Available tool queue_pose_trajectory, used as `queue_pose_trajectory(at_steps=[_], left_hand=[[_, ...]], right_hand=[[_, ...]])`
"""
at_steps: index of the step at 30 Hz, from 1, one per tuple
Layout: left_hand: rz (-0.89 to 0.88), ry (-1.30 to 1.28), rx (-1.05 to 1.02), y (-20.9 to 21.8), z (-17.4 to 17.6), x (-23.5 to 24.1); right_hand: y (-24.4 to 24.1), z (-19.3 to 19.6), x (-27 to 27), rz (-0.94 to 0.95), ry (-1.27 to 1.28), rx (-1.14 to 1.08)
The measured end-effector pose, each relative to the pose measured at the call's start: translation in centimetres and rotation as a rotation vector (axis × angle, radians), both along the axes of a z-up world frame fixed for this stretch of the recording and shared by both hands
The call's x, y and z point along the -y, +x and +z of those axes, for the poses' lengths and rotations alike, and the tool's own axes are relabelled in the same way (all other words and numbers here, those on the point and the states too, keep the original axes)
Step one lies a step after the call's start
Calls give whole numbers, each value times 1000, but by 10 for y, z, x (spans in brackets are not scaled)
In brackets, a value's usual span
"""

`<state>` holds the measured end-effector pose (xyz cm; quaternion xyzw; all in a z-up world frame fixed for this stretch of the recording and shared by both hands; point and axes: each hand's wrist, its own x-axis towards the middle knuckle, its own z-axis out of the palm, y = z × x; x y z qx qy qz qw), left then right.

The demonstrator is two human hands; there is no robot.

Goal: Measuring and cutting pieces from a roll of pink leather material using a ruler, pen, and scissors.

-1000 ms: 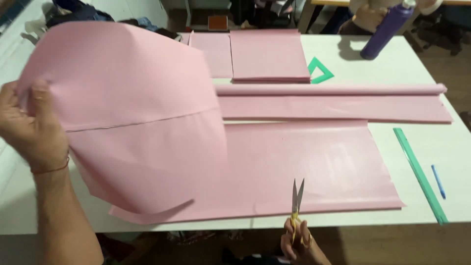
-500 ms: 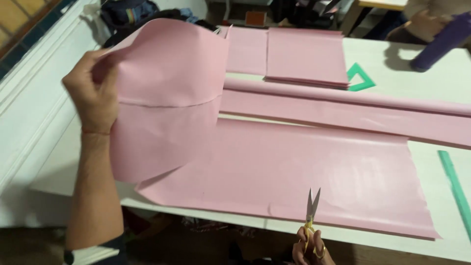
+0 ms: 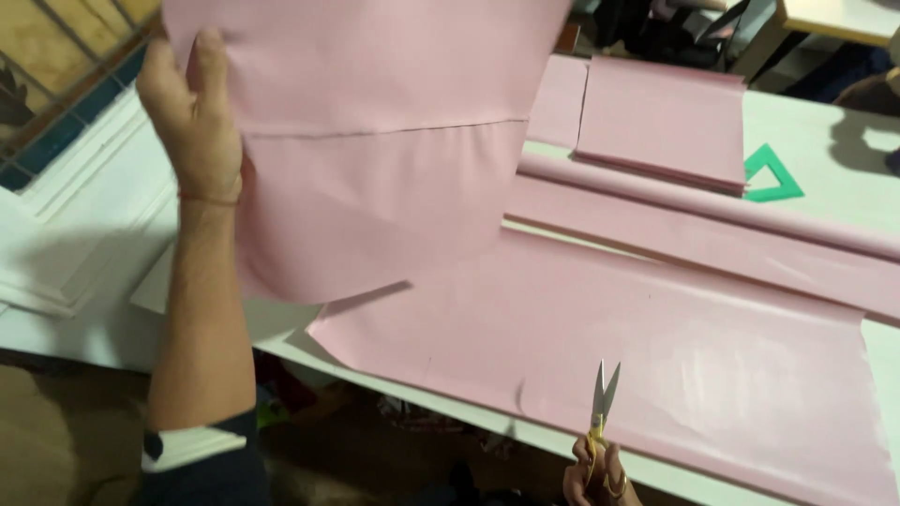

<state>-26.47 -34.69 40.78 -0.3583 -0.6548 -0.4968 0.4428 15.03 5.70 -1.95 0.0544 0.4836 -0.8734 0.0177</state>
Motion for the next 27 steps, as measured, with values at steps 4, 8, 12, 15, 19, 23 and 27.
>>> queue_pose_trajectory(at_steps=[4,8,12,15,19,23,27], left_hand=[[84,26,41,15,-3,5],[79,24,110,16,-5,-10],[52,-141,14,7,-10,-30],[73,-249,60,29,11,-55],[15,-344,60,31,23,-75],[-155,-224,16,10,26,-82],[-280,120,110,-25,2,-73]], right_hand=[[-5,-17,6,-19,-80,-3],[-11,-24,14,-19,-119,-25],[-1,-30,15,-11,-103,-45],[7,-28,21,-98,-50,11],[9,-48,12,-101,-102,3],[17,-25,18,12,-132,-193],[28,5,29,-132,-6,-13]])
